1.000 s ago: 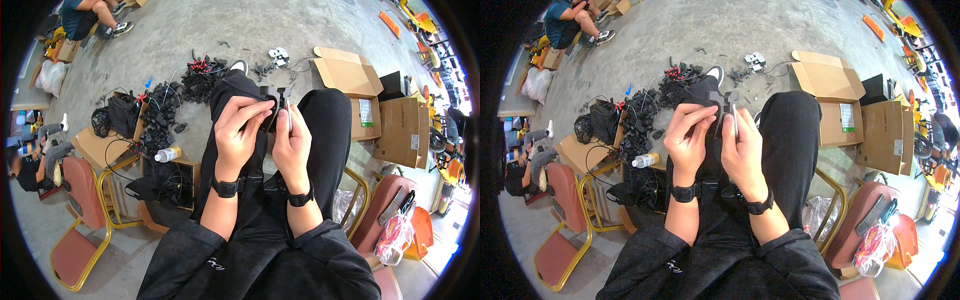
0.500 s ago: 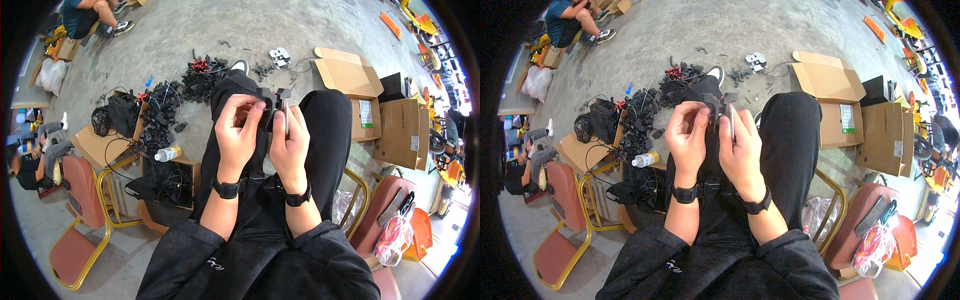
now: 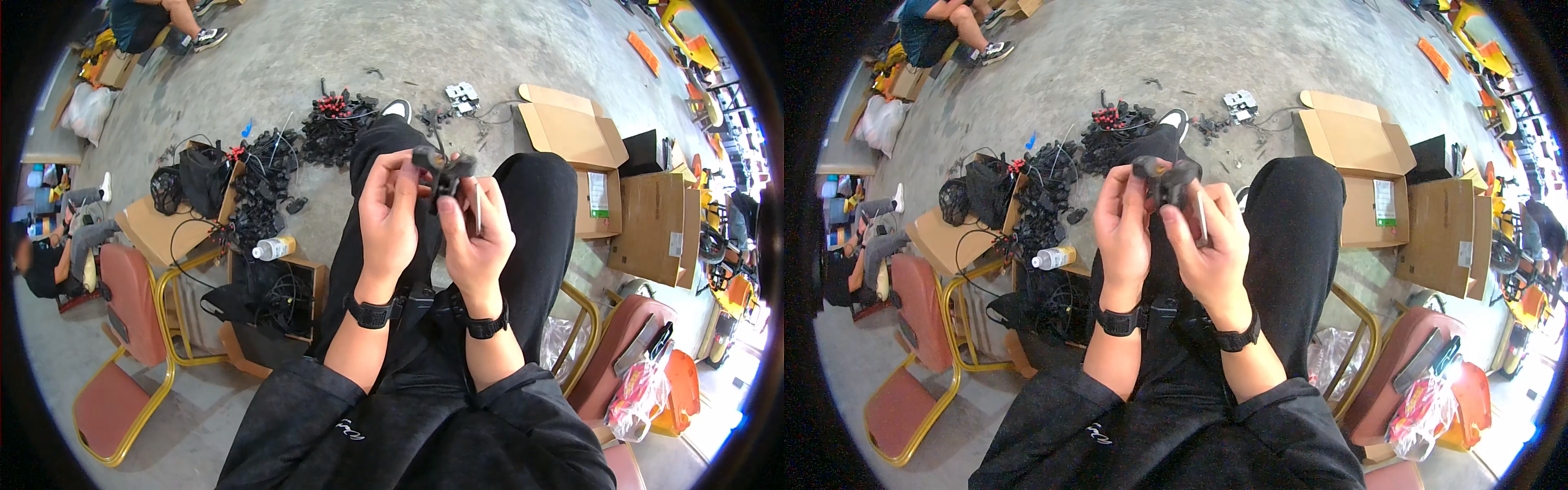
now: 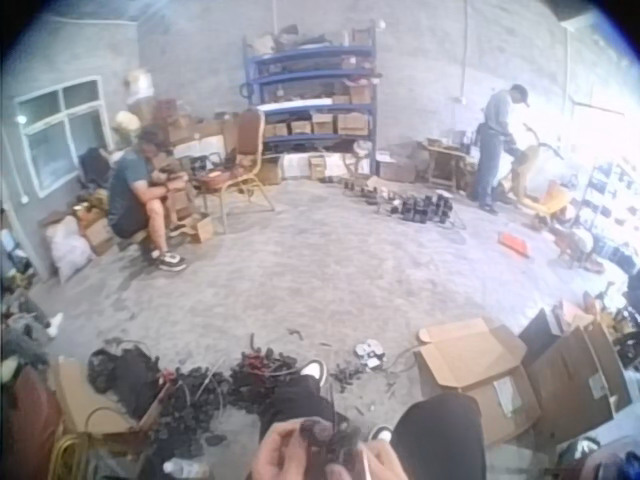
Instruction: The person disassembles a motorcycle throttle housing using pliers and a screwdriver, removing the internal mechanism and screws by hand. They set the components on the floor and then remove smaller internal parts from the black plastic casing.
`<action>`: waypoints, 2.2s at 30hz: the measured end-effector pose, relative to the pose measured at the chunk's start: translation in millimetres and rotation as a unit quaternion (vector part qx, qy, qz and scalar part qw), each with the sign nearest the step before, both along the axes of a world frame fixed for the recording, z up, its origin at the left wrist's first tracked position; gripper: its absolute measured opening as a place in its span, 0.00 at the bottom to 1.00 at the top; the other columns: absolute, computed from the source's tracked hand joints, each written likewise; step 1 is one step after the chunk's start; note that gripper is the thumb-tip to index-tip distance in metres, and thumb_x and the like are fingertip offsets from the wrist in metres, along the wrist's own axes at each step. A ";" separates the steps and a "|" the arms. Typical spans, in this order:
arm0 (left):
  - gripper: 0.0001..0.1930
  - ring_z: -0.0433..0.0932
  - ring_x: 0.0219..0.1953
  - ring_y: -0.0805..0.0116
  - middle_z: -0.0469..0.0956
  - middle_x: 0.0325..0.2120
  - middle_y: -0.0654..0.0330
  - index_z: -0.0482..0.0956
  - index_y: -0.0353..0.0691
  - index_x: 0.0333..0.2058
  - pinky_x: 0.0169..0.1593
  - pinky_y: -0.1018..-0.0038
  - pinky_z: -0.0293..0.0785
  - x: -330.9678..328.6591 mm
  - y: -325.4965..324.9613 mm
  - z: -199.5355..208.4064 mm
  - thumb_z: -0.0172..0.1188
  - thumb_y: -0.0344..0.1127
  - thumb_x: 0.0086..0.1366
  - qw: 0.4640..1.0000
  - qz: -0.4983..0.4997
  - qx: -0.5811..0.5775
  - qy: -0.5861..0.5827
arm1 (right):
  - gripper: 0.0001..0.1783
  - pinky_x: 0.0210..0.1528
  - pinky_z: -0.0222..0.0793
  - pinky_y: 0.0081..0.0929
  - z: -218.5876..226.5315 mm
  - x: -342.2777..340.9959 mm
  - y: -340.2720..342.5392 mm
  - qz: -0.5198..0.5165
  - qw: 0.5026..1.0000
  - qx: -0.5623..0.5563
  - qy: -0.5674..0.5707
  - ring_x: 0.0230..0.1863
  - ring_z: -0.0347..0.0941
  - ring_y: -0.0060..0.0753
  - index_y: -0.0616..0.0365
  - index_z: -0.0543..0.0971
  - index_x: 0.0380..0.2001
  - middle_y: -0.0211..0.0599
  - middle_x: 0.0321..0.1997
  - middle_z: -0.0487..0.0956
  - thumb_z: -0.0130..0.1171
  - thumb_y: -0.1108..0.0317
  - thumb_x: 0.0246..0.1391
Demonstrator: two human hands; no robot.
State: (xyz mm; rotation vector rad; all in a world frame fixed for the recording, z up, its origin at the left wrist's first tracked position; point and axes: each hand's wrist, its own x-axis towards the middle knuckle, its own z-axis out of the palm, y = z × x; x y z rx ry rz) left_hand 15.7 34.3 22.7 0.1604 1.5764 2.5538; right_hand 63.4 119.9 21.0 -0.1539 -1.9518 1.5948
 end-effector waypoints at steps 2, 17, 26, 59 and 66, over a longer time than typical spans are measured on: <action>0.08 0.73 0.40 0.74 0.74 0.40 0.57 0.67 0.36 0.40 0.45 0.78 0.70 -0.3 -0.2 -1.4 0.44 0.33 0.67 0.999 -0.029 0.013 0.037 | 0.17 0.30 0.59 0.13 6.7 -0.2 -0.5 0.013 1.000 0.028 0.000 0.29 0.61 0.17 0.70 0.73 0.42 0.30 0.31 0.69 0.58 0.80 0.44; 0.12 0.60 0.57 0.51 0.65 0.51 0.47 0.72 0.41 0.38 0.59 0.56 0.58 -3.3 0.2 -9.9 0.43 0.40 0.65 0.909 -0.176 0.357 -0.121 | 0.17 0.29 0.66 0.20 11.7 -0.5 -2.1 -0.017 0.987 0.144 0.067 0.26 0.69 0.26 0.57 0.80 0.33 0.33 0.29 0.70 0.67 0.79 0.33; 0.09 0.64 0.53 0.53 0.70 0.41 0.51 0.68 0.41 0.31 0.55 0.56 0.63 -4.0 -5.5 -0.1 0.46 0.40 0.63 0.859 -0.151 0.431 -0.232 | 0.16 0.29 0.65 0.26 1.7 -3.7 -6.9 0.016 0.978 0.194 0.068 0.27 0.70 0.33 0.57 0.78 0.30 0.32 0.29 0.75 0.66 0.77 0.31; 0.11 0.69 0.39 0.63 0.66 0.24 0.64 0.66 0.44 0.30 0.46 0.66 0.66 -15.7 -15.7 -16.4 0.44 0.44 0.65 0.895 -0.041 0.402 -0.190 | 0.09 0.32 0.63 0.12 2.0 -2.5 -5.7 0.132 0.970 -0.198 -0.040 0.34 0.70 0.16 0.66 0.75 0.34 0.36 0.37 0.76 0.58 0.82 0.46; 0.10 0.73 0.27 0.68 0.72 0.19 0.57 0.68 0.37 0.29 0.35 0.74 0.69 -11.2 -16.3 -7.5 0.51 0.38 0.63 0.935 -0.224 0.265 -0.077 | 0.08 0.39 0.70 0.19 10.6 3.2 5.0 0.080 0.935 -0.344 0.036 0.36 0.74 0.25 0.67 0.74 0.32 0.39 0.35 0.77 0.59 0.80 0.46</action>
